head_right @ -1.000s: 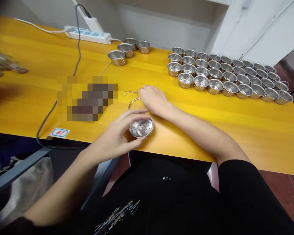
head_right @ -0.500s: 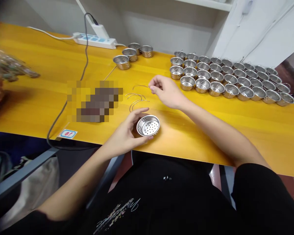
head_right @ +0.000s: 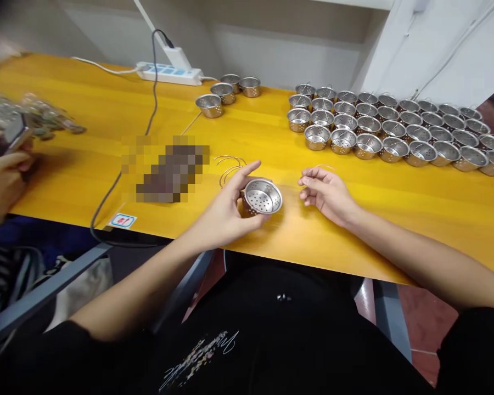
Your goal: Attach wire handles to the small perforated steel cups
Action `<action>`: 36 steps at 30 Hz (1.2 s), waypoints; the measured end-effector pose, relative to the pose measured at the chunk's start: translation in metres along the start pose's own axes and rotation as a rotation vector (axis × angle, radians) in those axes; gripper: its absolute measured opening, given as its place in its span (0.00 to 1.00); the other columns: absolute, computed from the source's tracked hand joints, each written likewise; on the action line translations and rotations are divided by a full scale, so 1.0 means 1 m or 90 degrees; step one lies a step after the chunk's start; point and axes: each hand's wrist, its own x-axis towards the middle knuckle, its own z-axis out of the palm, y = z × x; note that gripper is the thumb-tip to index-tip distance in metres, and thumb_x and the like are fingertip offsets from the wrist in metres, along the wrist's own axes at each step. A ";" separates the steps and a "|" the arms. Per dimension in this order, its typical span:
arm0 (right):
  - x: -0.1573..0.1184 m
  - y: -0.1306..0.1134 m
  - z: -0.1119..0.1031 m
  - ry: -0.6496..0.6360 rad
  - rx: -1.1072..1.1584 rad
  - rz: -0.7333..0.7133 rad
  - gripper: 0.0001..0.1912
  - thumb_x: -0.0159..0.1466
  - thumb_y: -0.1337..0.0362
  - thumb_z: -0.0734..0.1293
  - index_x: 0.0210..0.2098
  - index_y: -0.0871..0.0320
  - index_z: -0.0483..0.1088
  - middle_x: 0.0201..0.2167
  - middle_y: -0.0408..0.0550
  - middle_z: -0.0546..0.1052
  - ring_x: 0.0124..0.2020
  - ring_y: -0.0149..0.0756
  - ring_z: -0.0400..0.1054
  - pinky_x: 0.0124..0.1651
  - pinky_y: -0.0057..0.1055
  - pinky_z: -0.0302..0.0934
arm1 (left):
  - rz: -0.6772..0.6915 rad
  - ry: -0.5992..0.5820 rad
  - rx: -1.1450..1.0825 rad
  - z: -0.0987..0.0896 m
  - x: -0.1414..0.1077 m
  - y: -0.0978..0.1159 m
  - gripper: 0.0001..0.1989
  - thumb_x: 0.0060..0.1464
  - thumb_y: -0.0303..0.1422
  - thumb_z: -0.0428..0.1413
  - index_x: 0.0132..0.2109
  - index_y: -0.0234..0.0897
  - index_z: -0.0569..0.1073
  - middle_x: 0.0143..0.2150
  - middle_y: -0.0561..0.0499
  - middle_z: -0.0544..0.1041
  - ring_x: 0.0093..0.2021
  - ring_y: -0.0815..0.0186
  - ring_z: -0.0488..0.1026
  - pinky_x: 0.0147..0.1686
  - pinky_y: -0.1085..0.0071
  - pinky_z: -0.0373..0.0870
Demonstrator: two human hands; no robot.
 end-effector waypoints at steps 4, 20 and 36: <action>0.001 0.003 0.002 0.011 -0.029 -0.018 0.28 0.56 0.49 0.91 0.43 0.54 0.80 0.43 0.48 0.90 0.26 0.29 0.76 0.24 0.25 0.67 | 0.052 -0.068 0.093 -0.006 0.037 0.015 0.58 0.57 0.36 0.69 0.89 0.38 0.55 0.67 0.35 0.81 0.66 0.37 0.81 0.73 0.33 0.77; 0.021 -0.009 -0.025 0.103 -0.123 -0.127 0.24 0.57 0.47 0.87 0.41 0.54 0.80 0.39 0.50 0.90 0.19 0.25 0.62 0.19 0.26 0.51 | 0.242 0.053 0.004 0.020 0.155 -0.053 0.60 0.59 0.48 0.75 0.87 0.42 0.55 0.71 0.34 0.78 0.72 0.35 0.77 0.76 0.33 0.72; 0.011 -0.004 -0.015 0.081 -0.209 -0.210 0.30 0.63 0.33 0.84 0.38 0.55 0.85 0.23 0.45 0.81 0.16 0.30 0.65 0.19 0.30 0.60 | 0.157 -0.070 -0.045 0.007 0.149 -0.042 0.51 0.51 0.42 0.73 0.79 0.38 0.70 0.59 0.41 0.82 0.59 0.45 0.81 0.70 0.43 0.78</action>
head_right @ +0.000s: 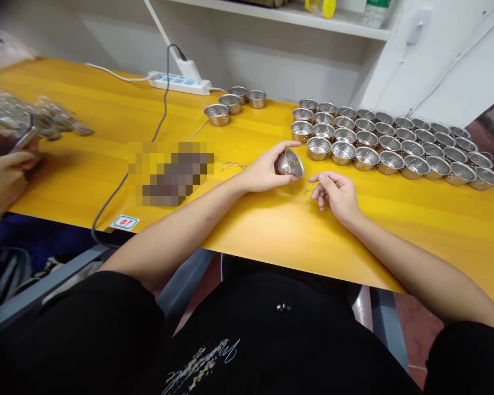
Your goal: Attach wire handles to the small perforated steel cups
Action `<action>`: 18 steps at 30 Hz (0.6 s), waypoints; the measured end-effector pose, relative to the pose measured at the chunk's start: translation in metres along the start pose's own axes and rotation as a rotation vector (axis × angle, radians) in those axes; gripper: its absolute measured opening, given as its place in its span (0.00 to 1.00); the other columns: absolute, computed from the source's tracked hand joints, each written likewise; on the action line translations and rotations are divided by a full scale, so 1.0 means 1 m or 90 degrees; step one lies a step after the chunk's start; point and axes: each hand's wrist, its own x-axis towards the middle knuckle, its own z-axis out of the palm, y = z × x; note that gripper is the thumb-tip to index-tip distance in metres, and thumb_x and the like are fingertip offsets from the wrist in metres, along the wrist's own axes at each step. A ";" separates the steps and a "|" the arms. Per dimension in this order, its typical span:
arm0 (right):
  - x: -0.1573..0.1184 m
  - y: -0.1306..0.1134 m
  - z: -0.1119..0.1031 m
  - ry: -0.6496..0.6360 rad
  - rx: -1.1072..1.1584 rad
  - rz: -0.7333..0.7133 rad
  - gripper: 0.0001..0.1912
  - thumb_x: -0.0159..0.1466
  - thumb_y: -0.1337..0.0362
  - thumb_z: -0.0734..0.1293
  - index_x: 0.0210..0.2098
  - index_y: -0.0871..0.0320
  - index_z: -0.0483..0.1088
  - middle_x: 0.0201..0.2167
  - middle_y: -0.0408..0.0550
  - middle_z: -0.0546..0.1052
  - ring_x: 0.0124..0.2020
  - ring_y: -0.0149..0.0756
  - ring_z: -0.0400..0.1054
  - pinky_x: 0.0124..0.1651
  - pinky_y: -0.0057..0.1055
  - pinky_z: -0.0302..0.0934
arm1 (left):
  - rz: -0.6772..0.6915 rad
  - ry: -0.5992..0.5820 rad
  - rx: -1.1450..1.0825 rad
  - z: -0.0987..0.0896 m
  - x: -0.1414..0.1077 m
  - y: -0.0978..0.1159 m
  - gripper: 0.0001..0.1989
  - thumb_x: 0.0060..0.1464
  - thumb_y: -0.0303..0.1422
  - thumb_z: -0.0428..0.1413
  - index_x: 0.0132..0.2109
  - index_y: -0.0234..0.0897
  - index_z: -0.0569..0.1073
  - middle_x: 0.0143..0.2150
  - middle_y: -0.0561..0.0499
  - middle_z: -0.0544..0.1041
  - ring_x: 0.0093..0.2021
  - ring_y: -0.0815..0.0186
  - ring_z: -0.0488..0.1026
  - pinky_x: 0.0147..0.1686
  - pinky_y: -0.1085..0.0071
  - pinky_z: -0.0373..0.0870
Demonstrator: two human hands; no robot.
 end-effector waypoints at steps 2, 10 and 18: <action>-0.006 -0.006 0.000 0.032 -0.020 -0.067 0.32 0.66 0.31 0.81 0.32 0.55 0.83 0.19 0.44 0.77 0.15 0.30 0.62 0.18 0.30 0.54 | -0.023 -0.085 -0.067 -0.004 -0.001 0.002 0.51 0.52 0.42 0.75 0.80 0.40 0.70 0.53 0.44 0.83 0.51 0.50 0.82 0.61 0.48 0.81; -0.024 -0.007 -0.015 -0.026 -0.234 -0.306 0.41 0.78 0.30 0.69 0.17 0.50 0.69 0.15 0.46 0.66 0.17 0.35 0.57 0.27 0.40 0.54 | -0.202 -0.369 -0.377 -0.004 -0.015 0.027 0.58 0.44 0.46 0.79 0.81 0.52 0.72 0.74 0.33 0.83 0.57 0.43 0.89 0.52 0.49 0.86; -0.020 0.004 -0.023 -0.096 -0.227 -0.357 0.41 0.82 0.37 0.67 0.17 0.50 0.61 0.15 0.44 0.61 0.17 0.34 0.53 0.28 0.40 0.48 | -0.173 -0.352 -0.433 0.001 -0.018 0.047 0.57 0.39 0.55 0.72 0.78 0.44 0.78 0.82 0.32 0.75 0.60 0.34 0.88 0.59 0.37 0.86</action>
